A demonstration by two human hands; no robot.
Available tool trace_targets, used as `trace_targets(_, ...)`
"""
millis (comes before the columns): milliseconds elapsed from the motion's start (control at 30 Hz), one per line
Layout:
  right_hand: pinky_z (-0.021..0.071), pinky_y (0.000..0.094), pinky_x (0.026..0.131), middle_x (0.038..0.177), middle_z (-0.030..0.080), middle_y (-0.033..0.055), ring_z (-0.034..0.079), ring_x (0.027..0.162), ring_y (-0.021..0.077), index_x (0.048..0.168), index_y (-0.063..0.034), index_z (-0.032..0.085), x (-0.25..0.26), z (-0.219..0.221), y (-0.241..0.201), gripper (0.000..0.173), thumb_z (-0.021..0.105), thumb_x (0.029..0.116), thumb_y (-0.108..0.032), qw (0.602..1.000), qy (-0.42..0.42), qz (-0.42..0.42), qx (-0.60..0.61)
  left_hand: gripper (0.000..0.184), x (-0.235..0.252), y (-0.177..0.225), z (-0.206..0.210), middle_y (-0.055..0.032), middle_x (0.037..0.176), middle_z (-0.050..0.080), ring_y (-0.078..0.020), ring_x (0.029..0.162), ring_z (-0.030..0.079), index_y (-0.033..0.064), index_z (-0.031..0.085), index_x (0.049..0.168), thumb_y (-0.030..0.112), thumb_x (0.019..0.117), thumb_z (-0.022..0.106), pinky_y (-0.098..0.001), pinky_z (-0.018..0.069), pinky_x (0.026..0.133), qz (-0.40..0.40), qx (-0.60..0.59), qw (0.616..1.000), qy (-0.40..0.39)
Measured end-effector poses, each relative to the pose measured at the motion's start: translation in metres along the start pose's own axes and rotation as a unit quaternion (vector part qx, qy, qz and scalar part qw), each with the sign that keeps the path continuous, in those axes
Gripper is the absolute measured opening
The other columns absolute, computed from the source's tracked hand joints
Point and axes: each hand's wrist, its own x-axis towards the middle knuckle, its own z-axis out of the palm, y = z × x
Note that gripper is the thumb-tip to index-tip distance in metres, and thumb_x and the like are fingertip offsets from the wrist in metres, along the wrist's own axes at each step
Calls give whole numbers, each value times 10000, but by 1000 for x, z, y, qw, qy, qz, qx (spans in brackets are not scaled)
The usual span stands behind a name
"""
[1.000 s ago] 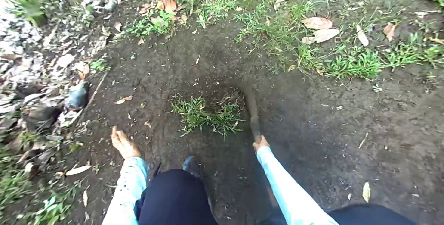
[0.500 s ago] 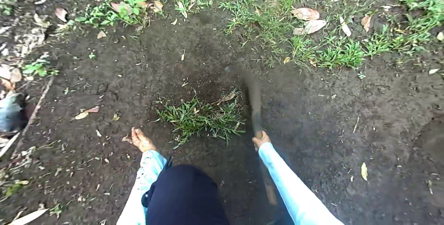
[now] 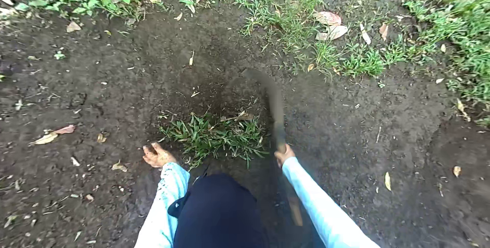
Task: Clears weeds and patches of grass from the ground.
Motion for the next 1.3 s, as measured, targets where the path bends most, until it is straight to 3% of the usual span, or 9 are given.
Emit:
trace_targets(167, 485, 274, 513, 821, 500, 86, 503, 543, 128, 1423, 2, 376, 47, 14, -106, 460, 583, 1015, -49, 970, 79, -8, 231, 574, 2, -3, -1, -279, 1659, 228, -394, 1562, 202, 50, 372, 1577, 355, 1098, 454, -486, 194, 1260, 10, -4, 1000, -11)
trace_targets(300, 557, 516, 917, 1277, 618, 275, 672, 1033, 363, 1530, 3, 385, 31, 54, -18, 654, 681, 953, -87, 987, -75, -2, -145, 572, 9, -7, 0, -273, 1660, 230, -397, 1562, 202, 62, 387, 1573, 365, 1093, 461, -512, 205, 1254, 16, 6, 1000, 5)
trace_targets(367, 544, 556, 982, 1330, 618, 286, 677, 1125, 405, 1570, -52, 351, 14, 52, 27, 728, 714, 944, -135, 967, -118, 0, -225, 566, 9, -7, 0, -271, 1658, 242, -399, 1559, 213, 65, 405, 1565, 363, 1089, 472, -522, 216, 1248, 22, 5, 1000, 18)
trace_targets(467, 560, 555, 939, 1280, 641, 292, 699, 1064, 411, 1588, -74, 319, 2, 20, 33, 724, 693, 970, -132, 976, -95, -2, -193, 561, 3, -9, 0, -273, 1658, 238, -404, 1558, 211, 62, 404, 1565, 357, 1091, 464, -524, 216, 1246, 25, 12, 1000, 11)
trace_targets(633, 496, 320, 536, 865, 546, 135, 529, 556, 166, 1555, -37, 274, 19, 1, -27, 645, 613, 1006, -43, 990, 78, 16, 113, 568, 3, -17, 0, -272, 1665, 219, -412, 1559, 203, 76, 402, 1569, 374, 1089, 462, -539, 216, 1242, 19, 22, 1000, 9)
trace_targets(833, 564, 530, 903, 1252, 637, 298, 698, 995, 393, 1586, -46, 316, -3, 6, 89, 718, 688, 975, -115, 986, -55, 68, -144, 572, 2, -10, 10, -259, 1661, 245, -393, 1554, 234, 89, 397, 1575, 386, 1090, 461, -528, 252, 1227, 9, 18, 1000, 18)
trace_targets(933, 568, 483, 763, 1105, 653, 273, 668, 804, 335, 1580, -53, 317, -8, -10, 72, 706, 679, 975, -90, 996, -1, 48, -72, 575, -3, -14, 15, -262, 1663, 236, -399, 1556, 223, 83, 388, 1578, 375, 1089, 470, -529, 239, 1237, 8, 10, 1000, 11)
trace_targets(1100, 458, 260, 461, 765, 469, 69, 464, 489, 113, 1440, 0, 341, 22, -5, -54, 498, 577, 1001, 0, 957, 111, 20, 267, 577, -3, -15, 16, -264, 1668, 217, -402, 1563, 193, 74, 381, 1580, 363, 1088, 467, -539, 212, 1243, 14, -13, 1000, -2)
trace_targets(1300, 557, 401, 723, 1120, 614, 213, 634, 803, 254, 1556, -55, 325, 52, 12, -34, 663, 661, 984, -90, 997, -24, 20, -71, 598, 5, -20, 21, -263, 1670, 209, -373, 1561, 220, 65, 330, 1598, 350, 1091, 471, -474, 265, 1243, 18, -48, 998, -29)
